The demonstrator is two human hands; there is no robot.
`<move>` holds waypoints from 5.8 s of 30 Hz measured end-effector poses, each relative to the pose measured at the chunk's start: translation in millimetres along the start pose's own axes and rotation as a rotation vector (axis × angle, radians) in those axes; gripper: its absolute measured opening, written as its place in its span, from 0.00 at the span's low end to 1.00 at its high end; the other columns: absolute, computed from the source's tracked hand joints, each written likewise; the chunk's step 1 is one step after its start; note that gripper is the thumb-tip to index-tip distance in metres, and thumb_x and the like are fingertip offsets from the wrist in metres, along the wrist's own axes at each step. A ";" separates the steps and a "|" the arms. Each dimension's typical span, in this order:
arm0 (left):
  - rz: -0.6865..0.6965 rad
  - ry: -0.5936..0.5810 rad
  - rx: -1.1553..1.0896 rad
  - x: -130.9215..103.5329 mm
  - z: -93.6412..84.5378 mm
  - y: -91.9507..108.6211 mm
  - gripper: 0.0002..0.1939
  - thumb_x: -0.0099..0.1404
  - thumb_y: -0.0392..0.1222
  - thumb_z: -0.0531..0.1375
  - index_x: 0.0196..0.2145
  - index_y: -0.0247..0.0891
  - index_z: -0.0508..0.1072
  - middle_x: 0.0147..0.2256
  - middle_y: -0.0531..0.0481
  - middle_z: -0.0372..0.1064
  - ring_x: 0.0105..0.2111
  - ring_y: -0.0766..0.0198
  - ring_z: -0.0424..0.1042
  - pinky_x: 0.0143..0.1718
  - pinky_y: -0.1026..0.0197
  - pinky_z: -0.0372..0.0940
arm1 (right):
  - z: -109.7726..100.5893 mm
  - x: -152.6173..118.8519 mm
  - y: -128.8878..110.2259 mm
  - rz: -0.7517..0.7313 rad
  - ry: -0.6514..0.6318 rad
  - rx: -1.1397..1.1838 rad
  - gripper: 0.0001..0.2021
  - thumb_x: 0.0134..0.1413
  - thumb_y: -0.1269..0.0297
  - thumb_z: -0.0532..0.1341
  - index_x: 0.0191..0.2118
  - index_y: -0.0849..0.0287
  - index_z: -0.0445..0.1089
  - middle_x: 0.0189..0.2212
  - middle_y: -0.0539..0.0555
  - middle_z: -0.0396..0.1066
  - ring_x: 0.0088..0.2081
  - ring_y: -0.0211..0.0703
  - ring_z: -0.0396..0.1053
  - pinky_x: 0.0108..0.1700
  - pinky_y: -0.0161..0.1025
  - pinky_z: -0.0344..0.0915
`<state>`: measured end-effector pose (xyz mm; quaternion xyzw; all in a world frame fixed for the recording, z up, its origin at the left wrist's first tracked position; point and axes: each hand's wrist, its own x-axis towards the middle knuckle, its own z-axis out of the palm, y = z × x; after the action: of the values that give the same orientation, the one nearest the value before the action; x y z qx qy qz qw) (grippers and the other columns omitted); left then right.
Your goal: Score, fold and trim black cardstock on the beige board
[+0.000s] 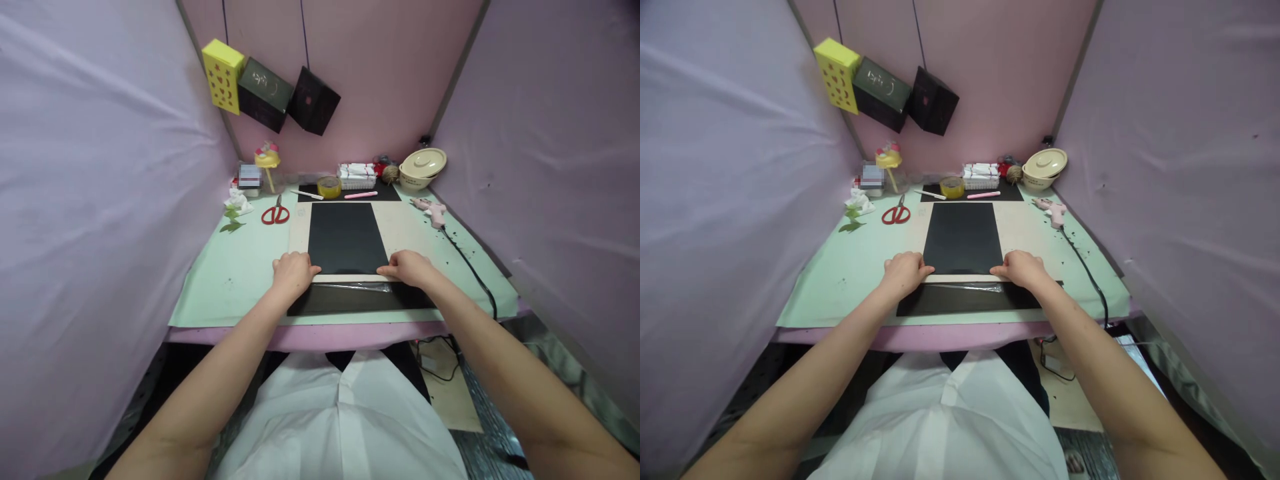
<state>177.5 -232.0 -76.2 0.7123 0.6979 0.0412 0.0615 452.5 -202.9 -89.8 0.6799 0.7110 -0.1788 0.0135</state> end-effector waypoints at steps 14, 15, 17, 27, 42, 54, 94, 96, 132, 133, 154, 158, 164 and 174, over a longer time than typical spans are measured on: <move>0.490 0.127 0.021 -44.9 53.2 50.7 0.40 0.68 0.64 0.48 0.66 0.33 0.52 0.68 0.41 0.46 0.68 0.51 0.43 0.67 0.42 0.38 | -2.8 -4.0 -1.2 -0.012 0.039 0.020 0.19 0.49 0.45 0.61 0.23 0.57 0.67 0.22 0.51 0.70 0.28 0.42 0.67 0.32 0.38 0.53; 0.485 0.125 0.017 -44.5 53.7 50.0 0.39 0.68 0.64 0.48 0.67 0.34 0.52 0.68 0.41 0.46 0.68 0.51 0.43 0.67 0.42 0.38 | -2.8 -6.8 -1.5 -0.023 0.053 0.023 0.19 0.49 0.45 0.61 0.24 0.56 0.67 0.23 0.51 0.71 0.29 0.43 0.68 0.33 0.39 0.54; 0.477 0.128 0.008 -44.1 54.3 49.1 0.40 0.68 0.65 0.47 0.67 0.35 0.52 0.67 0.41 0.46 0.68 0.51 0.43 0.67 0.43 0.38 | -0.3 -16.1 -4.3 -0.040 0.121 0.027 0.16 0.52 0.47 0.60 0.30 0.56 0.70 0.30 0.53 0.74 0.35 0.46 0.70 0.38 0.41 0.57; 0.463 0.173 0.004 -45.9 59.5 47.8 0.38 0.69 0.63 0.45 0.67 0.35 0.52 0.67 0.42 0.46 0.68 0.52 0.42 0.67 0.45 0.37 | 58.2 -58.3 -36.8 -0.645 0.549 -0.035 0.20 0.60 0.74 0.49 0.55 0.63 0.66 0.53 0.62 0.67 0.55 0.51 0.62 0.55 0.48 0.61; 0.296 0.168 0.006 -51.7 60.5 49.8 0.46 0.62 0.70 0.50 0.66 0.34 0.54 0.68 0.37 0.43 0.67 0.34 0.37 0.65 0.39 0.39 | 63.1 -54.0 -37.5 -0.597 0.538 -0.091 0.18 0.65 0.69 0.49 0.56 0.64 0.66 0.52 0.62 0.66 0.53 0.52 0.62 0.54 0.47 0.63; 0.128 0.187 0.056 -60.4 52.8 28.7 0.53 0.59 0.74 0.49 0.65 0.25 0.54 0.67 0.28 0.43 0.68 0.40 0.39 0.66 0.41 0.36 | 68.5 -51.3 -27.2 -0.566 0.614 -0.052 0.18 0.64 0.62 0.54 0.55 0.66 0.66 0.50 0.63 0.67 0.52 0.53 0.62 0.55 0.48 0.63; 0.112 0.036 -0.492 -4.2 16.9 -17.5 0.15 0.64 0.38 0.56 0.48 0.43 0.71 0.35 0.54 0.75 0.40 0.62 0.73 0.43 0.61 0.63 | 62.6 -26.0 -61.9 -0.698 0.491 0.116 0.15 0.65 0.61 0.54 0.52 0.58 0.70 0.48 0.59 0.69 0.49 0.51 0.63 0.49 0.49 0.65; 0.112 0.025 -0.483 -2.7 16.2 -18.7 0.15 0.65 0.38 0.56 0.49 0.43 0.71 0.34 0.54 0.75 0.40 0.62 0.73 0.42 0.61 0.64 | 63.2 -25.9 -61.1 -0.694 0.493 0.119 0.15 0.65 0.60 0.54 0.52 0.57 0.71 0.47 0.60 0.69 0.49 0.52 0.63 0.48 0.50 0.65; 0.253 0.329 0.041 -67.4 56.9 43.6 0.24 0.70 0.43 0.50 0.59 0.28 0.63 0.53 0.38 0.65 0.57 0.49 0.60 0.63 0.46 0.49 | 64.2 -40.3 -57.0 -0.702 0.594 -0.171 0.17 0.64 0.64 0.53 0.55 0.60 0.69 0.47 0.61 0.69 0.47 0.52 0.64 0.50 0.50 0.62; 0.237 0.326 0.029 -68.9 57.2 42.4 0.25 0.70 0.45 0.51 0.60 0.29 0.63 0.54 0.38 0.65 0.58 0.49 0.59 0.63 0.46 0.50 | 64.0 -41.1 -53.6 -0.690 0.593 -0.173 0.17 0.64 0.64 0.53 0.55 0.60 0.68 0.47 0.61 0.69 0.47 0.52 0.64 0.50 0.49 0.63; 0.181 0.371 -0.050 -79.7 45.7 11.4 0.25 0.67 0.51 0.58 0.56 0.35 0.65 0.51 0.39 0.66 0.53 0.51 0.63 0.54 0.47 0.56 | 55.8 -48.6 -9.8 -0.544 0.700 -0.136 0.13 0.62 0.59 0.57 0.47 0.59 0.71 0.45 0.60 0.72 0.46 0.53 0.67 0.49 0.52 0.65; 0.272 0.378 -0.053 -64.0 39.7 17.5 0.21 0.67 0.46 0.59 0.55 0.38 0.66 0.49 0.43 0.66 0.51 0.52 0.63 0.52 0.49 0.57 | 48.4 -44.3 -31.1 -0.645 0.702 -0.070 0.14 0.62 0.62 0.58 0.51 0.58 0.70 0.48 0.60 0.70 0.49 0.52 0.65 0.50 0.49 0.64; 0.429 0.382 -0.072 -50.8 46.0 23.1 0.09 0.67 0.40 0.58 0.45 0.38 0.71 0.42 0.45 0.68 0.44 0.55 0.65 0.45 0.53 0.61 | 57.5 -35.6 -49.0 -0.740 0.641 -0.050 0.08 0.64 0.67 0.56 0.41 0.59 0.73 0.36 0.56 0.72 0.39 0.46 0.65 0.41 0.43 0.63; 0.618 0.535 -0.054 -39.3 29.0 26.3 0.09 0.70 0.36 0.53 0.34 0.38 0.72 0.32 0.49 0.68 0.35 0.59 0.63 0.38 0.55 0.57 | 37.1 -60.5 -69.0 -0.755 0.837 -0.107 0.07 0.64 0.70 0.55 0.38 0.61 0.71 0.35 0.56 0.72 0.39 0.45 0.64 0.44 0.43 0.58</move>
<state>206.8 -272.7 -100.0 0.8507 0.4413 0.2598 -0.1189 381.7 -272.0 -92.3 0.3896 0.8577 0.1500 -0.3001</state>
